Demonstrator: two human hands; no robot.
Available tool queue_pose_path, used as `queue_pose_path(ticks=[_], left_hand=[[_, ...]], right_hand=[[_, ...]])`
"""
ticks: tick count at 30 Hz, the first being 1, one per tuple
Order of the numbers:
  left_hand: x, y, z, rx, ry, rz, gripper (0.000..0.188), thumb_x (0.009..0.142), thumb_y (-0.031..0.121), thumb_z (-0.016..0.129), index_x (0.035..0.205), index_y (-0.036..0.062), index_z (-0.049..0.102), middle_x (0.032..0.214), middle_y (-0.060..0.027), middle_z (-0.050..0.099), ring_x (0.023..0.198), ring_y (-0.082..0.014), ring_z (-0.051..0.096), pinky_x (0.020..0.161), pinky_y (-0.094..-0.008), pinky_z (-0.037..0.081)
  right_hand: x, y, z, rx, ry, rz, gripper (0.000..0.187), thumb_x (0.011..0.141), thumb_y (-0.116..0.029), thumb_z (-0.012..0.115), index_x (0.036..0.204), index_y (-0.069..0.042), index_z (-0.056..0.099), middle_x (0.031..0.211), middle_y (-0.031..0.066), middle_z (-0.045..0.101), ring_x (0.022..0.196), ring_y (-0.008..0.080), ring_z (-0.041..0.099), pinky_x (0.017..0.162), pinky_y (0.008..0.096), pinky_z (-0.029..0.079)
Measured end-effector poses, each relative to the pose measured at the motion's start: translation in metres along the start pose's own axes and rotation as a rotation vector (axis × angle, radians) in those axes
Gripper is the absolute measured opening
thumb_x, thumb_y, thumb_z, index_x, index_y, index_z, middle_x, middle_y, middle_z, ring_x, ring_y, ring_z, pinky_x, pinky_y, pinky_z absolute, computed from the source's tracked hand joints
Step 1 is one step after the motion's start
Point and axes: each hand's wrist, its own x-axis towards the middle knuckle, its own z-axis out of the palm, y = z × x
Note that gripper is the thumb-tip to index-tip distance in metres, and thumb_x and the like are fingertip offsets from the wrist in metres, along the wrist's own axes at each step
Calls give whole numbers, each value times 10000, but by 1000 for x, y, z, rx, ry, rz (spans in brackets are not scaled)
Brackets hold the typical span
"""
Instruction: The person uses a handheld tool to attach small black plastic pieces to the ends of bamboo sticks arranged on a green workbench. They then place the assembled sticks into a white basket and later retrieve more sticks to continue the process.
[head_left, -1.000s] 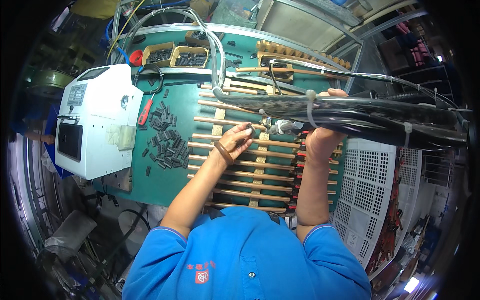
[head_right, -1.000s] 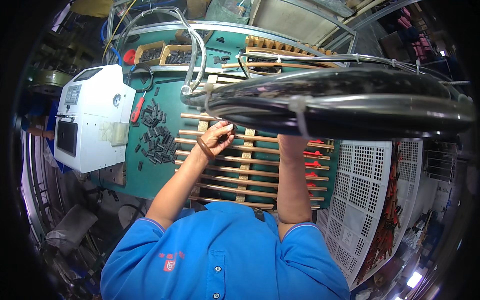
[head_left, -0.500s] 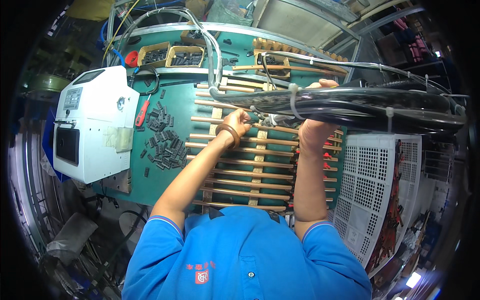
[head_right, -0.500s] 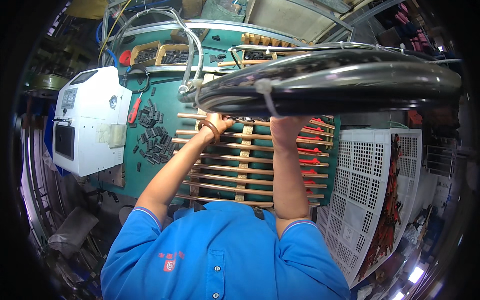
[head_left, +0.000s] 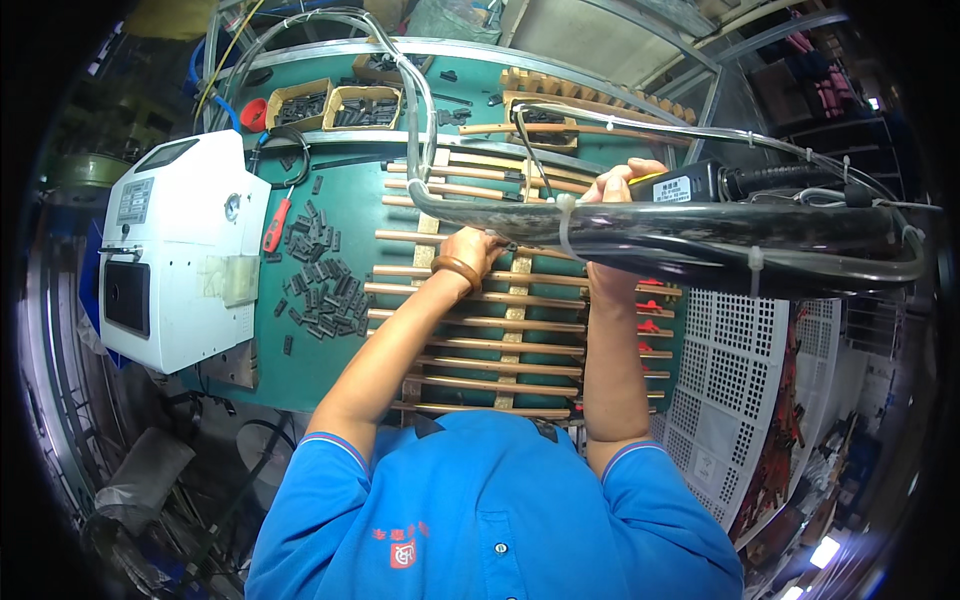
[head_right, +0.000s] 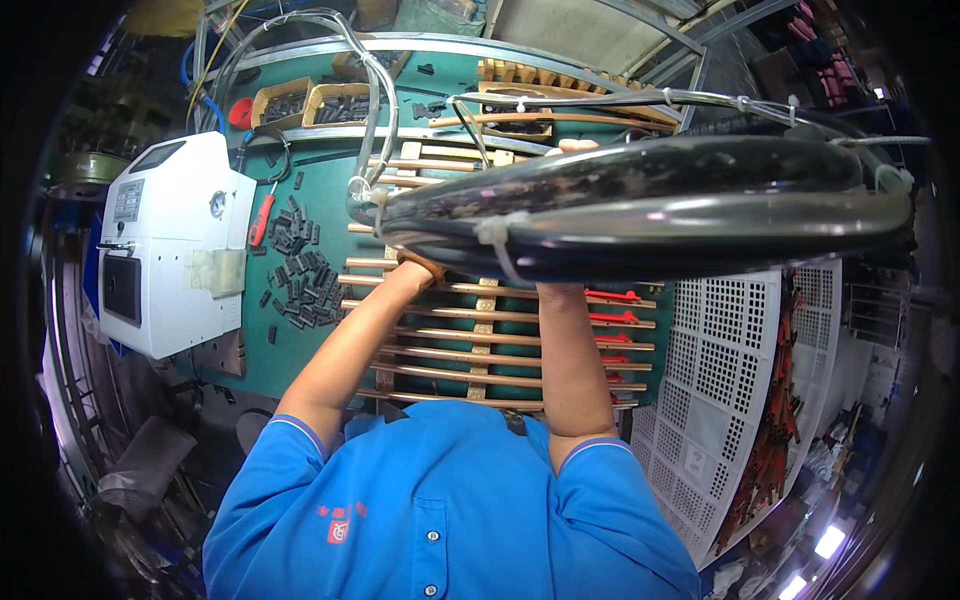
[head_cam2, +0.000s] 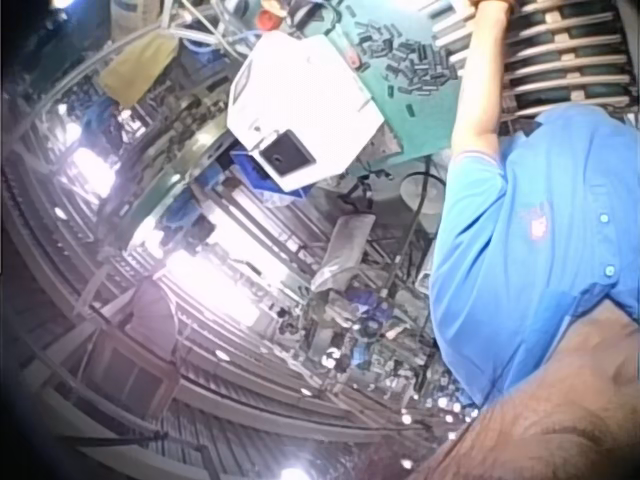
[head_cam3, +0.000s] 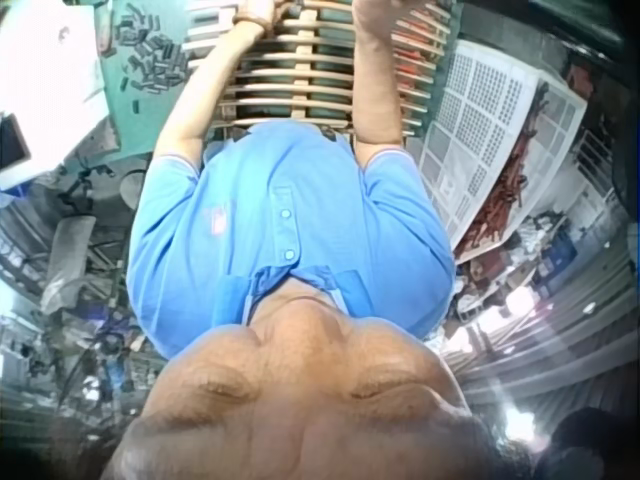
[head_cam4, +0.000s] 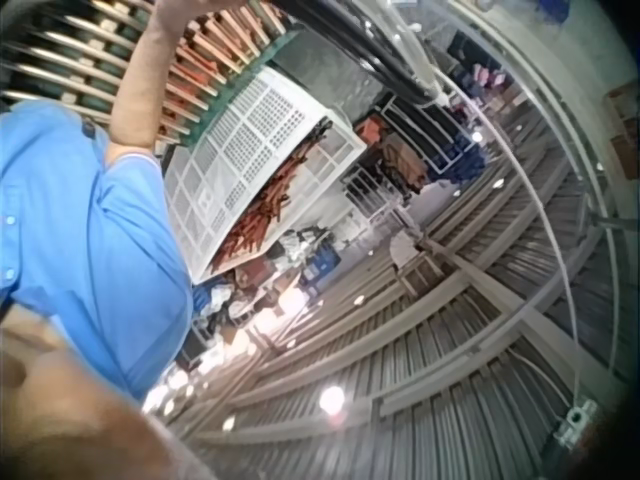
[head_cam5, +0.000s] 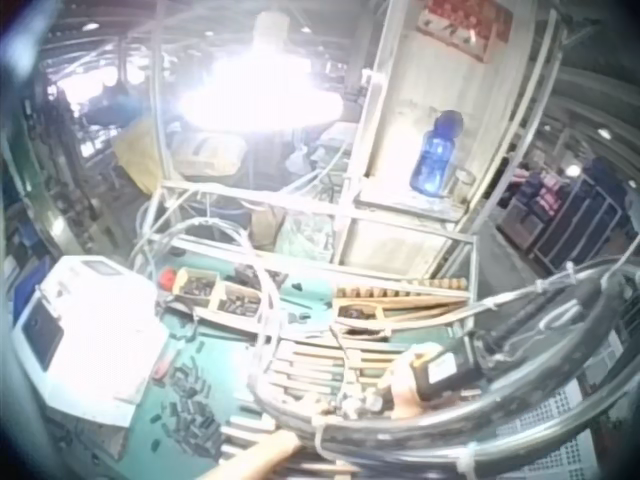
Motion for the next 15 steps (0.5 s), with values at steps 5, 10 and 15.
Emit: queue_pose_path(ticks=[5,10,15], left_hand=[[1,-13,18,-31,-55,-7,277,832,421,623,931,182,723,860,-122,682,805,-333,652,740,-423,527],[2,-8,14,2,-65,-35,293,831,421,619,923,164,724,860,-139,681,802,-339,653,742,-427,524],[-1,-4,0,-58,-32,22,269,826,351,629,977,138,691,903,-139,679,849,-343,642,773,-430,512]], right_hand=[[-7,4,9,76,62,56,218,894,-5,542,1097,-58,480,813,39,525,645,87,541,576,204,486],[-11,9,7,367,13,160,289,874,-39,581,1136,-58,461,877,45,520,749,97,537,654,227,497],[-11,21,-5,469,-126,167,440,833,-93,668,1203,-59,432,997,72,515,898,121,530,812,276,520]])
